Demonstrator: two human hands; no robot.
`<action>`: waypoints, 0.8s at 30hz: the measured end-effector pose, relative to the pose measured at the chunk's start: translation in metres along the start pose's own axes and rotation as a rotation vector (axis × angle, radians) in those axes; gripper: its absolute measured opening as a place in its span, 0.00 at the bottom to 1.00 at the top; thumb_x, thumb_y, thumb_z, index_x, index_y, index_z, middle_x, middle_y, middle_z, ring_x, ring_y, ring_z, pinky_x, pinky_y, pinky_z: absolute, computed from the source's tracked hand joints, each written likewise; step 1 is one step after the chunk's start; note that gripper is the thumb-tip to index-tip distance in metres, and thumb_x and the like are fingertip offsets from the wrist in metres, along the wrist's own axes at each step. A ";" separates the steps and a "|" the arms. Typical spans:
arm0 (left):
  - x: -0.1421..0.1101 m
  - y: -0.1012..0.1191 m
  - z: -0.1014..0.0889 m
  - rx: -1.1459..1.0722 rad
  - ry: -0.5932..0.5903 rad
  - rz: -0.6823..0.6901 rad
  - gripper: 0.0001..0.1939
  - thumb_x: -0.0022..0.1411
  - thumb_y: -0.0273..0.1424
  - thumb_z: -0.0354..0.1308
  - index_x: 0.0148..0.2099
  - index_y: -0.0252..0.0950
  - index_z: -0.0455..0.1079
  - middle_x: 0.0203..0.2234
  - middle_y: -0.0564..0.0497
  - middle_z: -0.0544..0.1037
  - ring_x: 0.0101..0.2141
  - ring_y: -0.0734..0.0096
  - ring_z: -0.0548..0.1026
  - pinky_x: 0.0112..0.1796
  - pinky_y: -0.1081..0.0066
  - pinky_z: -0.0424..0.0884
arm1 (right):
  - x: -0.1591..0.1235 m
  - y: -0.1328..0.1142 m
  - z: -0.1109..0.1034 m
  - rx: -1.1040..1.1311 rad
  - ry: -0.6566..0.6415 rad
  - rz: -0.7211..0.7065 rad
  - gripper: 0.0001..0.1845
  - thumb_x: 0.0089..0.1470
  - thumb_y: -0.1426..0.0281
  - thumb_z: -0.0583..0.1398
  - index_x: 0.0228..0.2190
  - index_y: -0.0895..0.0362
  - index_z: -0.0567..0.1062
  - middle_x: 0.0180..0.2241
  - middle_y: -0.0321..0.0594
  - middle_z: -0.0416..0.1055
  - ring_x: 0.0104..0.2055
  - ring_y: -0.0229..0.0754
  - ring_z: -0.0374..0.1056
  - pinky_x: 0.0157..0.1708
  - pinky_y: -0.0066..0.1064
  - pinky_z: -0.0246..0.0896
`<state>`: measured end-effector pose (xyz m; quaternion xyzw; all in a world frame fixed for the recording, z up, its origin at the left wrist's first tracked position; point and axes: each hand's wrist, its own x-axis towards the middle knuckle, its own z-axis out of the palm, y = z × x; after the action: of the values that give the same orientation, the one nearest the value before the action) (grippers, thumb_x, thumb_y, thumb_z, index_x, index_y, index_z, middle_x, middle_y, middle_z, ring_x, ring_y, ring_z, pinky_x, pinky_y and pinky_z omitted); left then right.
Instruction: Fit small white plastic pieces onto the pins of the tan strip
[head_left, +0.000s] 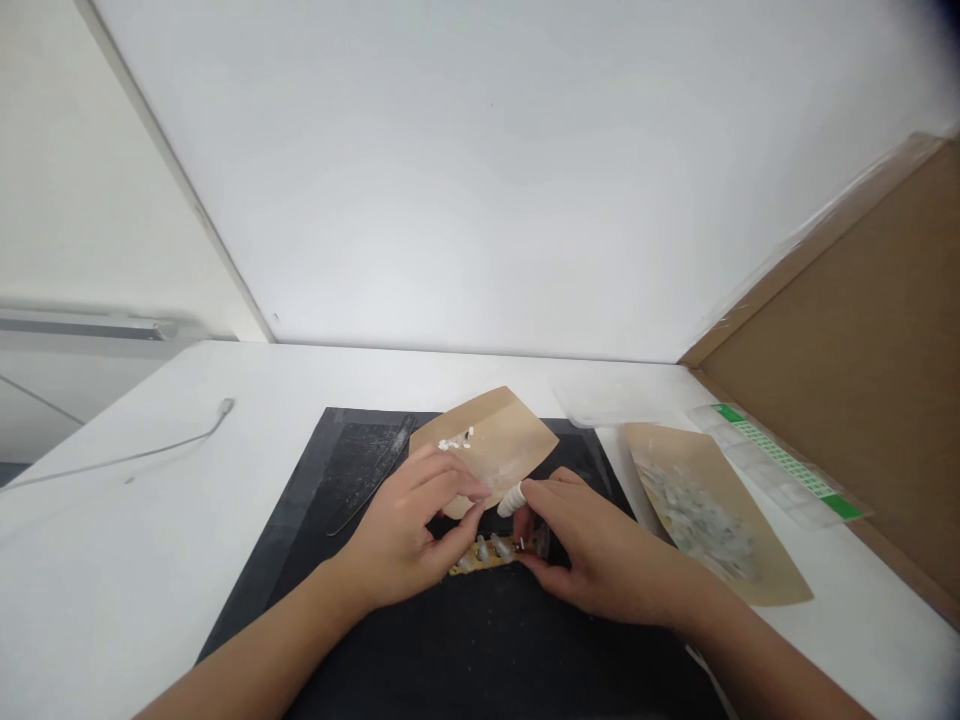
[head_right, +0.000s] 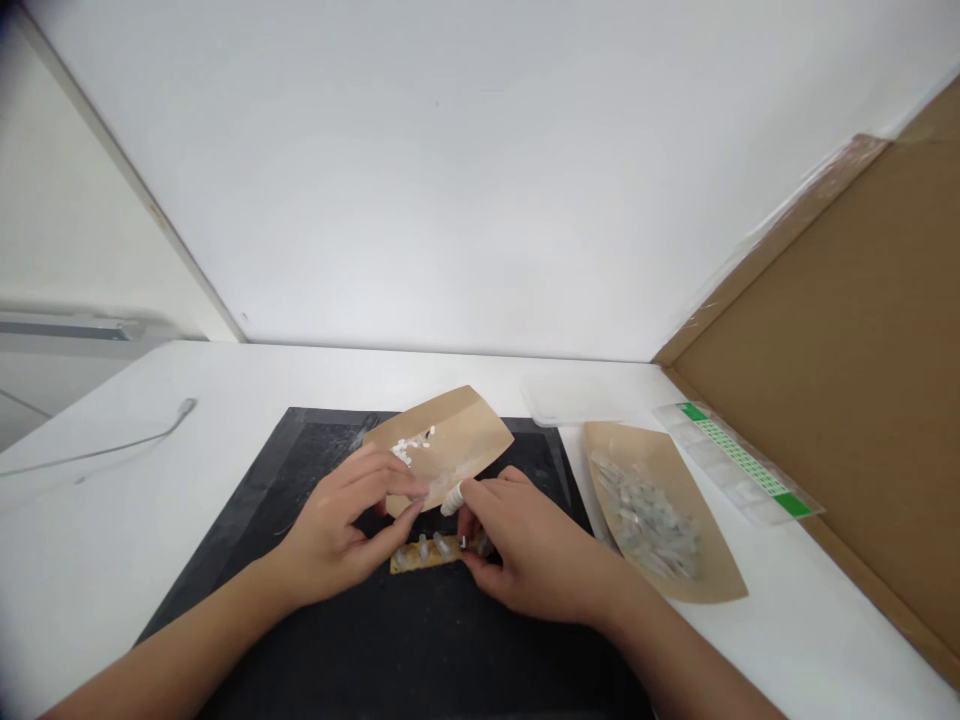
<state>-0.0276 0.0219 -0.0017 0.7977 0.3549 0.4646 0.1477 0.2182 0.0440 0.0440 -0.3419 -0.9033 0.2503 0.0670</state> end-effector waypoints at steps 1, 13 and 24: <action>0.000 0.000 0.000 -0.003 -0.001 -0.002 0.11 0.65 0.22 0.62 0.48 0.37 0.76 0.35 0.47 0.78 0.40 0.63 0.76 0.44 0.62 0.73 | 0.000 0.000 0.000 0.000 0.004 0.000 0.09 0.55 0.76 0.63 0.37 0.54 0.70 0.36 0.35 0.74 0.41 0.43 0.68 0.47 0.36 0.57; -0.002 -0.001 0.001 0.013 -0.012 -0.018 0.10 0.65 0.23 0.62 0.48 0.38 0.77 0.39 0.46 0.79 0.42 0.63 0.77 0.44 0.63 0.75 | 0.001 0.000 0.001 0.004 0.004 0.025 0.09 0.55 0.78 0.62 0.37 0.54 0.69 0.36 0.36 0.74 0.41 0.44 0.67 0.46 0.36 0.58; -0.002 -0.001 0.002 -0.008 -0.014 -0.008 0.10 0.65 0.21 0.62 0.48 0.37 0.76 0.37 0.47 0.78 0.41 0.64 0.76 0.44 0.62 0.73 | 0.002 -0.002 0.003 -0.018 0.022 0.004 0.10 0.55 0.80 0.60 0.36 0.54 0.69 0.36 0.37 0.72 0.41 0.44 0.66 0.48 0.37 0.59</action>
<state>-0.0271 0.0213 -0.0040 0.7989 0.3553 0.4598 0.1550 0.2148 0.0428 0.0418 -0.3468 -0.9041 0.2387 0.0733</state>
